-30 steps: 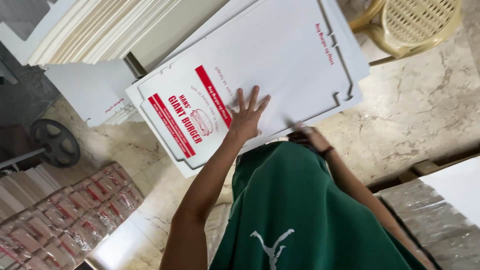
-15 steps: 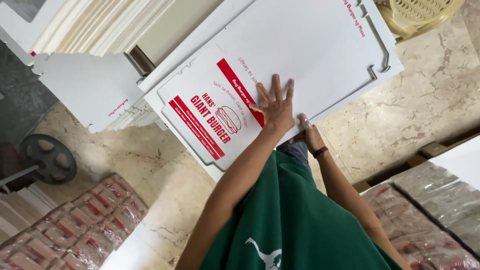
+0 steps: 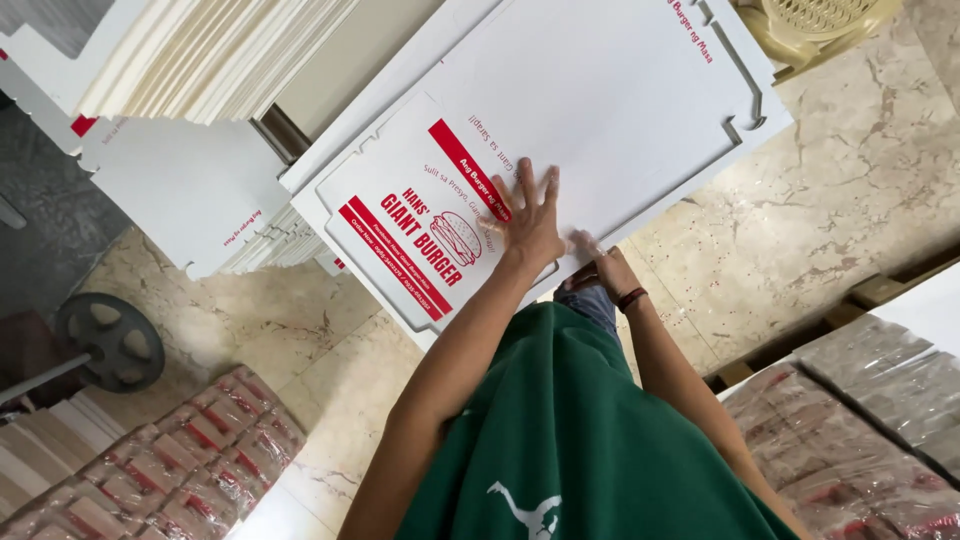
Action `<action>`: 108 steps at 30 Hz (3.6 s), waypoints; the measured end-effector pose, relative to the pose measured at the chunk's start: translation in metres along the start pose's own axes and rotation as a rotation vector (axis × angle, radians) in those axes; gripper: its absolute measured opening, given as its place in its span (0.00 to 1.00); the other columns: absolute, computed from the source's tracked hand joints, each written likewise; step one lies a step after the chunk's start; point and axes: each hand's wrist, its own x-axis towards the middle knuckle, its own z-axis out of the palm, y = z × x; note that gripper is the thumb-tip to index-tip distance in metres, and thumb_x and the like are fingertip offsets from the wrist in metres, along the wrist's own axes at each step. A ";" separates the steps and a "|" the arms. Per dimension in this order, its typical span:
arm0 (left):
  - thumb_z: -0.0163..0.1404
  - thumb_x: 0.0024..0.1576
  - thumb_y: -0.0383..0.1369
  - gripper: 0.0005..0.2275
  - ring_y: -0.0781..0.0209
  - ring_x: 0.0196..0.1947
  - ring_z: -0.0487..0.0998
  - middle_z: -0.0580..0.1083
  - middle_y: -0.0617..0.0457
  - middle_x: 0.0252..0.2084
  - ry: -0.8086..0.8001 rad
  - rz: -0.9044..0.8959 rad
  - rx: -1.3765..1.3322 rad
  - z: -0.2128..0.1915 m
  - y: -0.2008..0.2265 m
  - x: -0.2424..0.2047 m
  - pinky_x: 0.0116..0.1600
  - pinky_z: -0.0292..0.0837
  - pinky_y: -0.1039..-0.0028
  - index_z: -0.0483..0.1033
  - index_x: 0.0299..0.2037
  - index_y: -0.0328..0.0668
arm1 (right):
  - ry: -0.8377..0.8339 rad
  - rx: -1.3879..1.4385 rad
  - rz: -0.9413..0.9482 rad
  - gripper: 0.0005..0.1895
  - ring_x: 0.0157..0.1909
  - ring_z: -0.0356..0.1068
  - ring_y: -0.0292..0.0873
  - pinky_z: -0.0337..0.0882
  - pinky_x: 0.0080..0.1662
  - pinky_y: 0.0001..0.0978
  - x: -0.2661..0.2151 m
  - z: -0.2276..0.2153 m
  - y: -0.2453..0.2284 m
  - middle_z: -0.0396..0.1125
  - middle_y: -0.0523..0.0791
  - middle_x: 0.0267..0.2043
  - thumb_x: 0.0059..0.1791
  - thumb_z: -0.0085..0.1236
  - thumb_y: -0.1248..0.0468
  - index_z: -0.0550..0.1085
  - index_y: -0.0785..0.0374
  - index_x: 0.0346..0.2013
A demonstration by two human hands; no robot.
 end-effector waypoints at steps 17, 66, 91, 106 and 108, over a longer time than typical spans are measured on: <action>0.56 0.51 0.17 0.50 0.14 0.74 0.31 0.30 0.38 0.80 0.062 -0.135 0.161 0.017 0.004 0.012 0.54 0.47 0.09 0.37 0.78 0.69 | 0.192 -0.418 -0.369 0.38 0.18 0.58 0.48 0.61 0.28 0.40 -0.057 0.050 -0.039 0.57 0.52 0.11 0.54 0.54 0.43 0.69 0.70 0.09; 0.43 0.57 0.62 0.33 0.45 0.48 0.81 0.77 0.41 0.56 0.221 -1.037 -0.805 0.039 -0.200 -0.141 0.44 0.84 0.56 0.75 0.61 0.43 | 0.245 -1.154 -0.401 0.34 0.59 0.70 0.61 0.76 0.51 0.61 0.075 -0.099 -0.328 0.67 0.59 0.61 0.52 0.51 0.42 0.63 0.51 0.70; 0.59 0.54 0.44 0.14 0.58 0.31 0.73 0.74 0.52 0.27 0.534 -0.944 -0.683 -0.035 -0.230 -0.198 0.36 0.66 0.64 0.83 0.39 0.42 | 0.013 -1.603 -0.372 0.20 0.42 0.71 0.60 0.68 0.44 0.49 0.069 -0.039 -0.468 0.74 0.61 0.39 0.51 0.51 0.56 0.76 0.75 0.38; 0.57 0.62 0.36 0.15 0.68 0.25 0.69 0.73 0.54 0.24 0.712 -0.816 -0.747 -0.171 -0.172 -0.262 0.31 0.66 0.77 0.80 0.58 0.48 | 0.031 -1.233 -0.346 0.21 0.29 0.57 0.44 0.66 0.38 0.40 -0.069 0.004 -0.518 0.57 0.47 0.29 0.60 0.59 0.52 0.68 0.66 0.34; 0.57 0.62 0.36 0.15 0.67 0.24 0.69 0.72 0.55 0.23 0.726 -0.763 -0.732 -0.173 -0.174 -0.271 0.34 0.70 0.76 0.80 0.57 0.44 | -0.005 -1.162 -0.345 0.17 0.27 0.55 0.41 0.61 0.30 0.31 -0.062 -0.012 -0.520 0.61 0.48 0.30 0.60 0.59 0.56 0.72 0.69 0.41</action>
